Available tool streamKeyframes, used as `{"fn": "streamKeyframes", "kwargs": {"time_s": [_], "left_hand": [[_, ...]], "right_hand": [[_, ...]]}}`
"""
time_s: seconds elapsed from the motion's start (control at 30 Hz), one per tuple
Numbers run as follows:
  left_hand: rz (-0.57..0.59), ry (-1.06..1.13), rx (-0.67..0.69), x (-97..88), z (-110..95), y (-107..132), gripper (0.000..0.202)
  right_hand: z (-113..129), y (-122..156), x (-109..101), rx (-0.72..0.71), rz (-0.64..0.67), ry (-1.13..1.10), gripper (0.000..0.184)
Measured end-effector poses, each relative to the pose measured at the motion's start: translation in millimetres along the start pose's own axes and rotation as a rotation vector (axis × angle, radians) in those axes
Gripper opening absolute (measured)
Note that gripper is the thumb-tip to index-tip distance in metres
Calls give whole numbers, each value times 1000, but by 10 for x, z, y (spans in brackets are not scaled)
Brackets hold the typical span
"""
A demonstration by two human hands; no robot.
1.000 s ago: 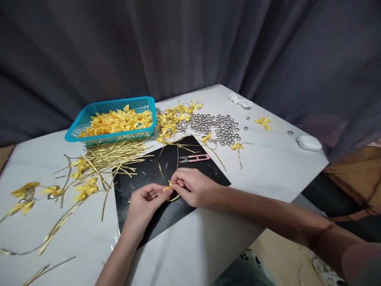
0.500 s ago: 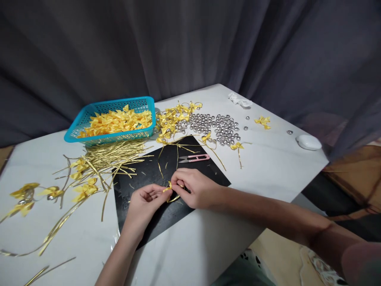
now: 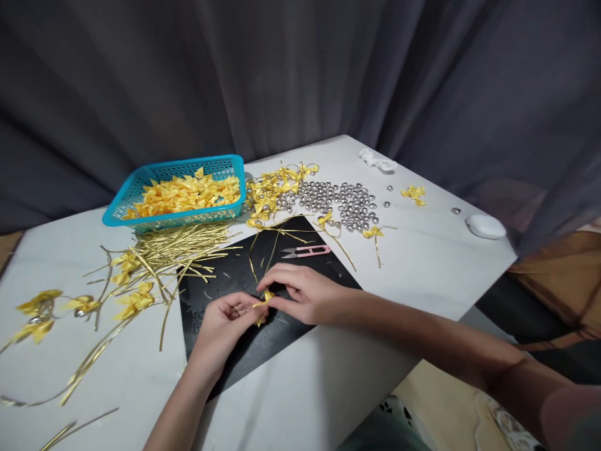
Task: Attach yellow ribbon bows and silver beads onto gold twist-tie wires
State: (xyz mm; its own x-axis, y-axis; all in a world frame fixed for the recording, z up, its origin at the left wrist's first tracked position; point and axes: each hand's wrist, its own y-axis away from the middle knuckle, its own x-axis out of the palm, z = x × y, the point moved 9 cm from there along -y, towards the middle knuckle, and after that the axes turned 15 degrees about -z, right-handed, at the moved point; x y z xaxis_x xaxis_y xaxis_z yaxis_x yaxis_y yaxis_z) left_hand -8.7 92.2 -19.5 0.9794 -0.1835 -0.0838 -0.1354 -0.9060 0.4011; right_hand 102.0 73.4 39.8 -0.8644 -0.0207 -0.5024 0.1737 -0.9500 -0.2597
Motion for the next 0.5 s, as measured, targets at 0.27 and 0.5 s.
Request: {"fn": "streamKeyframes", "kwargs": {"time_s": [0.27, 0.5], "left_hand": [[12, -19, -15, -10, 4, 25, 11], [-46, 6, 10, 7, -34, 66, 10]], "right_hand": [[-182, 19, 40, 238, 80, -37, 14], [-231, 38, 68, 314, 103, -99, 10]]}}
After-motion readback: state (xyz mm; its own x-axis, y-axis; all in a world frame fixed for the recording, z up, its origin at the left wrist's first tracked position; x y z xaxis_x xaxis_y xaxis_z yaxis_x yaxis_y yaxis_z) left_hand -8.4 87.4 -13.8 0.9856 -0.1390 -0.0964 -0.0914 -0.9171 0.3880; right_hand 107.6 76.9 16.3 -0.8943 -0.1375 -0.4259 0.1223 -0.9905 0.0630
